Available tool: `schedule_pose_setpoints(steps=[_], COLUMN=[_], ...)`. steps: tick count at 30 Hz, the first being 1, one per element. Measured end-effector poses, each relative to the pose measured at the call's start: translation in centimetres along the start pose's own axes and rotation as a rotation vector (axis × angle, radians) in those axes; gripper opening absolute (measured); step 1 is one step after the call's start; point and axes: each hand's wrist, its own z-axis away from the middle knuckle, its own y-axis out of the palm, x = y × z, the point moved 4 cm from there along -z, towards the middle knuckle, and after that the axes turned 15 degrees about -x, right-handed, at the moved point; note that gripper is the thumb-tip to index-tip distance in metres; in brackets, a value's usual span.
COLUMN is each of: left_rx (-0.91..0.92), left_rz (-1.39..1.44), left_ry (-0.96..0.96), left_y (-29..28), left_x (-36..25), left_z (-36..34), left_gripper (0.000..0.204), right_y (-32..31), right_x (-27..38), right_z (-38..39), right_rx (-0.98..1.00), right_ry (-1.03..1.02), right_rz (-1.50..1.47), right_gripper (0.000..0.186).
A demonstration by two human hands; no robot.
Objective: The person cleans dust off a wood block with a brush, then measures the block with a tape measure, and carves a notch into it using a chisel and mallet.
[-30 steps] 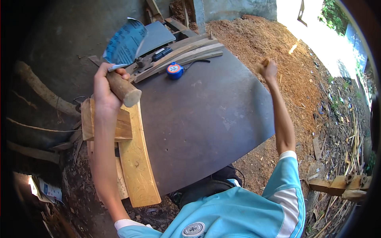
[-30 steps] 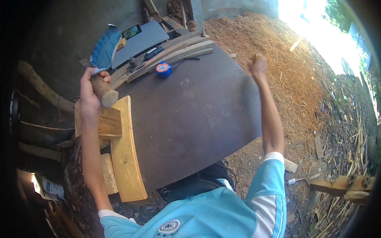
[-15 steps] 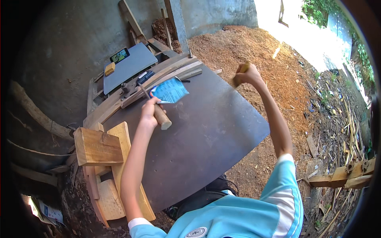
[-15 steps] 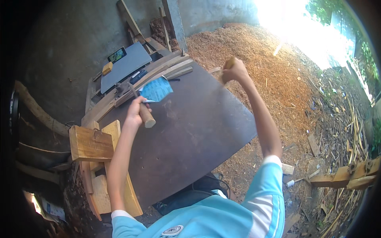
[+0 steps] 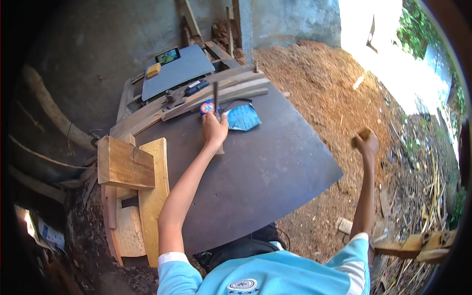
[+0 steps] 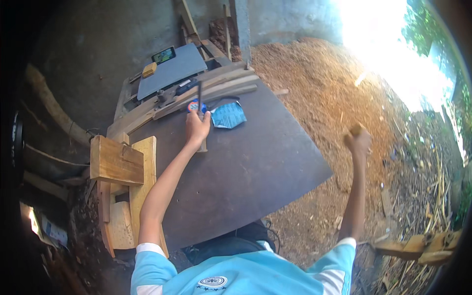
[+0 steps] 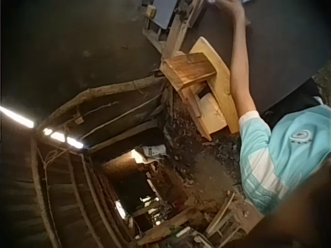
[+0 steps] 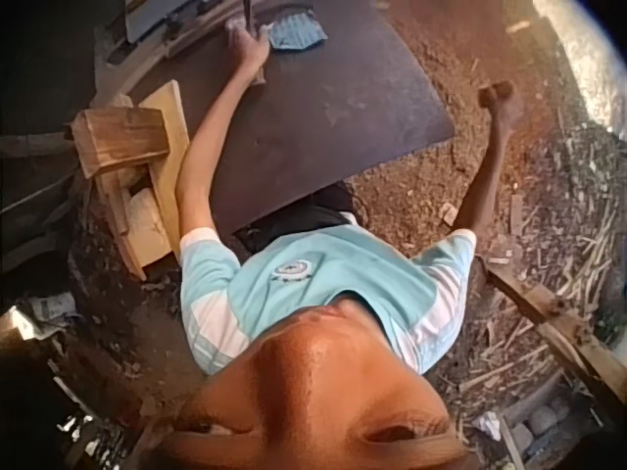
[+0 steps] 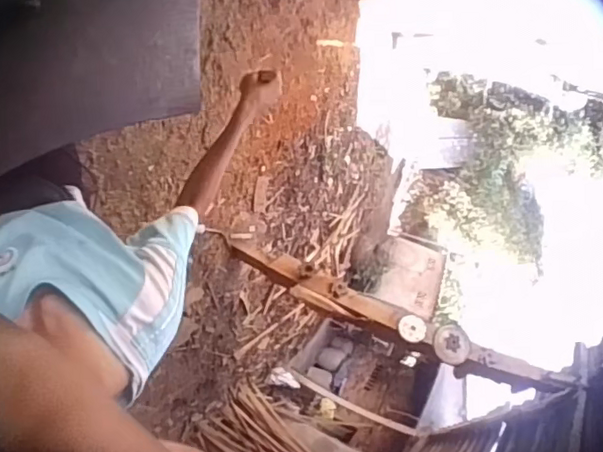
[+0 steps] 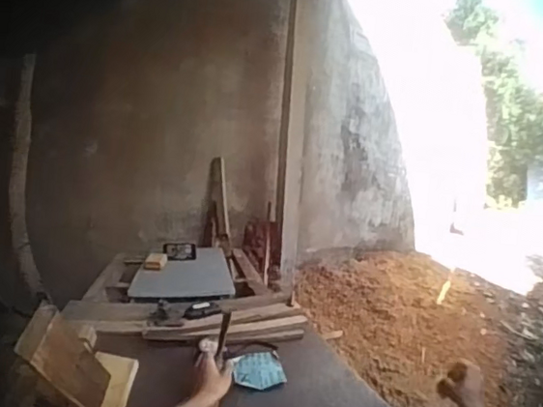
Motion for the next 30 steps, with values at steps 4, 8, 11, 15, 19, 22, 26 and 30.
schedule_pose_setpoints(steps=[4, 8, 11, 15, 19, 22, 26, 30], left_rx=[0.194, 0.296, 0.311, 0.265, 0.394, 0.462, 0.562, 0.561], left_rz=[-0.081, -0.331, -0.338, -0.269, -0.095, -0.169, -0.285, -0.277], left_ry=[0.406, 0.711, 0.661, 0.722, 0.825, 0.856, 0.701, 0.438], left_y=[-0.2, 3.1, 6.2, 4.1, -2.9, -8.5, -20.0, -30.0], left_x=[-3.3, -4.6, -4.4, -4.6, -8.4, -7.2, -4.7, -2.2], left_z=[-1.1, 0.1, 1.3, 1.6, 1.8, 1.3, 1.7, 7.7], left_gripper=[0.033, 0.033, 0.035, 0.037, 0.027, 0.023, 0.022, 0.033], right_y=[0.2, -2.3, -5.5, -4.2, -2.7, 0.1, 2.6, 8.5], right_x=[6.0, 3.5, 3.3, 4.7, 5.8, 12.7, 21.2, 25.2], right_z=[10.8, 7.2, 9.5, 13.3, 13.7, 24.3, 29.1, 33.8], right_rx=[0.73, -0.064, 0.256, 0.398, 0.204, 0.975, 1.145, 1.326], right_ry=[0.184, -0.155, -0.009, -0.609, -0.476, -0.859, -1.072, -1.274], right_rz=[-0.672, -0.242, -0.816, -0.409, -0.427, -0.714, -0.98, -1.101], right_gripper=[0.011, 0.009, 0.007, 0.006, 0.005, 0.012, 0.013, 0.011])
